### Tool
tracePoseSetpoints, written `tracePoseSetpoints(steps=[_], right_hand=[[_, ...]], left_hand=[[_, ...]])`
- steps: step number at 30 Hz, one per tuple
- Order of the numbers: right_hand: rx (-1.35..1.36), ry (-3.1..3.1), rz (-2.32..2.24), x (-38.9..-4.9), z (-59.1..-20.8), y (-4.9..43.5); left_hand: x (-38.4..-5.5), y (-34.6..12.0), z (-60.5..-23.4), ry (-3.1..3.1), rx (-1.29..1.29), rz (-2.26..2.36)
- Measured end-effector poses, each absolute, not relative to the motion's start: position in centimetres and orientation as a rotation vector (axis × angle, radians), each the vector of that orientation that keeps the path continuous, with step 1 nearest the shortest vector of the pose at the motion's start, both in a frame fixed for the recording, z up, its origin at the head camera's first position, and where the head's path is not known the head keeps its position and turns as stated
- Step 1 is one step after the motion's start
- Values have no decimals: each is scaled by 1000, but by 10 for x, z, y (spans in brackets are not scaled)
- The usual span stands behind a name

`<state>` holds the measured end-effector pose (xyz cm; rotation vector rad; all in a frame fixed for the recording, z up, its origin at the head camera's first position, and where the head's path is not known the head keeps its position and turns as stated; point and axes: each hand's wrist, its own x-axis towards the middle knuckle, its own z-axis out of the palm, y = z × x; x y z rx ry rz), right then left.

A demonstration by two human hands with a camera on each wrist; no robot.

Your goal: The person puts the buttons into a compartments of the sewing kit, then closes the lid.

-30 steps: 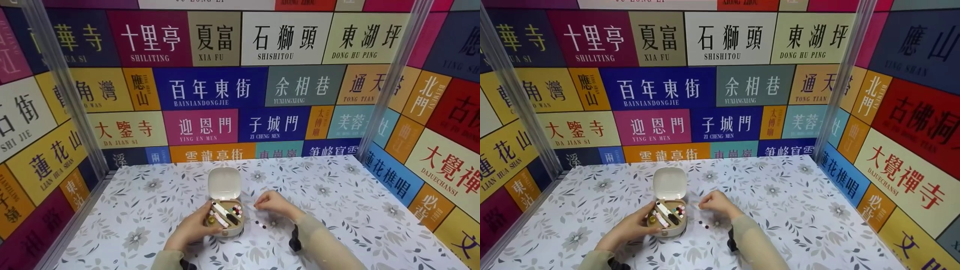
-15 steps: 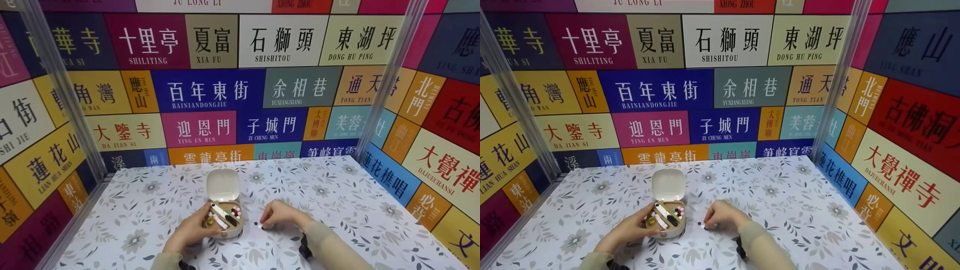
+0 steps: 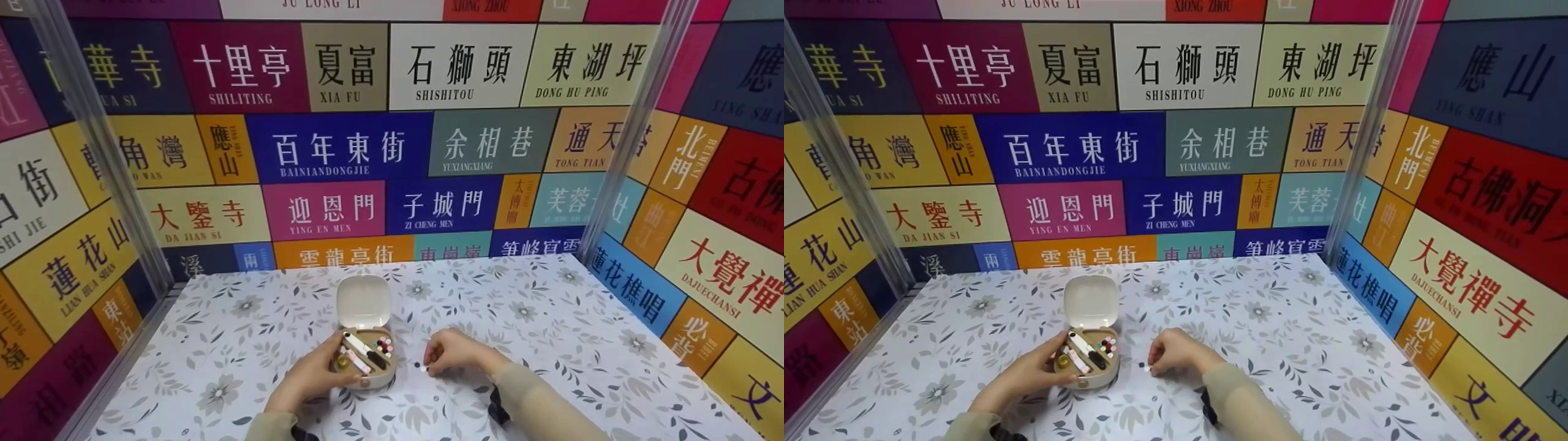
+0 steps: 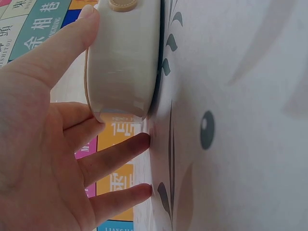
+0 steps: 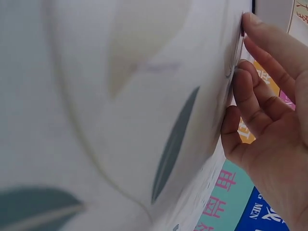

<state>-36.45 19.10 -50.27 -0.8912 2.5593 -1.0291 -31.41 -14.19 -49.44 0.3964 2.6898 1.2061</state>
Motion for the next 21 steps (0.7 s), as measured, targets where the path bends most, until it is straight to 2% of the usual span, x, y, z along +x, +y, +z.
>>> tracePoseSetpoints(steps=[9,21], right_hand=[[-946,2577,-1056,-368,-505,193],[-1018,2592,-1001,-367,-504,194]], left_hand=[[-312,-143,-493,2724,455,1174],[-312,-142,-493,2690,395,1210]])
